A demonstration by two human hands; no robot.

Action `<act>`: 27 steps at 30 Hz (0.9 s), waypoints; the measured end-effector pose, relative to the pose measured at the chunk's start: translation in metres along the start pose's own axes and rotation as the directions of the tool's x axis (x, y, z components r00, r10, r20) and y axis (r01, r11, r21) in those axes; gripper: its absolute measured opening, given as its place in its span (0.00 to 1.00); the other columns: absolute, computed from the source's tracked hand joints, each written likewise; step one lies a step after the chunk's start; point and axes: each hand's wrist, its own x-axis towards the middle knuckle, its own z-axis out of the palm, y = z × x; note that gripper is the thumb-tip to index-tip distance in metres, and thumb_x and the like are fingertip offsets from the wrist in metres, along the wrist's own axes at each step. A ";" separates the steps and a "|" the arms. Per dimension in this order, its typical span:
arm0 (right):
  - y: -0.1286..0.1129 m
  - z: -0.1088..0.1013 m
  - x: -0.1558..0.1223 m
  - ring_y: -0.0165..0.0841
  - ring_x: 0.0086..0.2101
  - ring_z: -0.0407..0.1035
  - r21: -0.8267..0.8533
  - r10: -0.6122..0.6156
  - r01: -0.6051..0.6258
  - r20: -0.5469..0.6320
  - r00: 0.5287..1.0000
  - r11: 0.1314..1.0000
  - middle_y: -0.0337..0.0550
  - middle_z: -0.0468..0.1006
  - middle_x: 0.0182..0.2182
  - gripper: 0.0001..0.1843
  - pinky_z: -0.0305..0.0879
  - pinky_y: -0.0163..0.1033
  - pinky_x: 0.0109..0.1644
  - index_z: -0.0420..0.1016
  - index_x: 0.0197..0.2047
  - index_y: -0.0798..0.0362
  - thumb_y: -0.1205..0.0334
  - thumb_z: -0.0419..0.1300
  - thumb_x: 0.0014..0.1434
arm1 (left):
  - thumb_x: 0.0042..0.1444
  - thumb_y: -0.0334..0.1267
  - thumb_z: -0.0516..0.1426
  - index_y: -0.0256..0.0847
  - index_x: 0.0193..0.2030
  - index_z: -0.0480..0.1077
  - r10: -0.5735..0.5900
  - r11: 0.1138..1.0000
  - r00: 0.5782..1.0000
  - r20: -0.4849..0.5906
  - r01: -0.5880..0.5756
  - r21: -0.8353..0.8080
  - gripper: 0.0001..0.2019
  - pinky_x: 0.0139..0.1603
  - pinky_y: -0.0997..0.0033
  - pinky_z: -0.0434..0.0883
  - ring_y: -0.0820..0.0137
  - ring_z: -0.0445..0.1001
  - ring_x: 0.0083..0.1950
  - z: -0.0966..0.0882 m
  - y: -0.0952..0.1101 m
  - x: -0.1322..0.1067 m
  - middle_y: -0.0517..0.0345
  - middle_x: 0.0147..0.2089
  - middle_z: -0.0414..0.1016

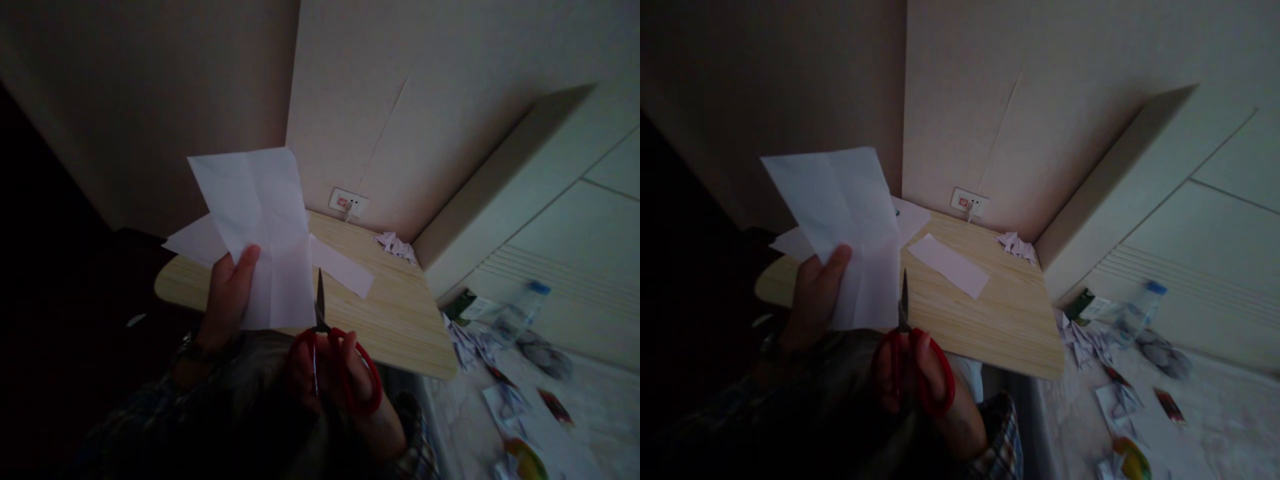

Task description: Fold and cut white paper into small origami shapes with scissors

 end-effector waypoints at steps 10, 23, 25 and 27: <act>0.001 0.006 0.014 0.34 0.22 0.60 0.026 -0.003 0.006 -0.098 0.995 1.000 0.41 0.64 0.20 0.33 0.54 0.38 0.18 0.72 0.30 0.49 0.26 0.49 0.50 | 0.53 0.48 0.56 0.40 0.23 0.68 0.060 0.995 0.990 0.128 -0.070 0.077 0.15 0.32 0.70 0.68 0.65 0.72 0.30 0.002 0.000 -0.006 0.60 0.21 0.70; 0.002 0.020 0.019 0.29 0.17 0.54 0.080 -0.156 0.171 -0.167 0.974 0.982 0.38 0.62 0.19 0.30 0.45 0.37 0.18 0.68 0.24 0.49 0.29 0.51 0.52 | 0.52 0.52 0.56 0.43 0.21 0.67 0.064 0.989 0.995 0.076 -0.073 0.126 0.17 0.28 0.69 0.66 0.65 0.68 0.26 0.006 0.000 -0.010 0.60 0.21 0.69; 0.005 0.024 0.019 0.28 0.17 0.52 0.067 -0.196 0.216 -0.224 0.955 0.974 0.38 0.62 0.20 0.27 0.44 0.37 0.18 0.68 0.24 0.49 0.32 0.52 0.54 | 0.52 0.53 0.56 0.43 0.20 0.66 0.049 0.990 0.997 0.055 -0.056 0.129 0.18 0.26 0.69 0.64 0.66 0.66 0.25 0.008 0.001 -0.012 0.61 0.20 0.67; 0.007 0.027 0.021 0.29 0.18 0.51 0.069 -0.222 0.246 -0.253 0.942 0.967 0.38 0.61 0.20 0.27 0.42 0.36 0.17 0.68 0.24 0.49 0.34 0.51 0.55 | 0.51 0.53 0.56 0.43 0.20 0.65 0.044 0.991 0.998 0.049 -0.050 0.128 0.18 0.25 0.70 0.64 0.66 0.66 0.25 0.010 0.002 -0.014 0.61 0.20 0.66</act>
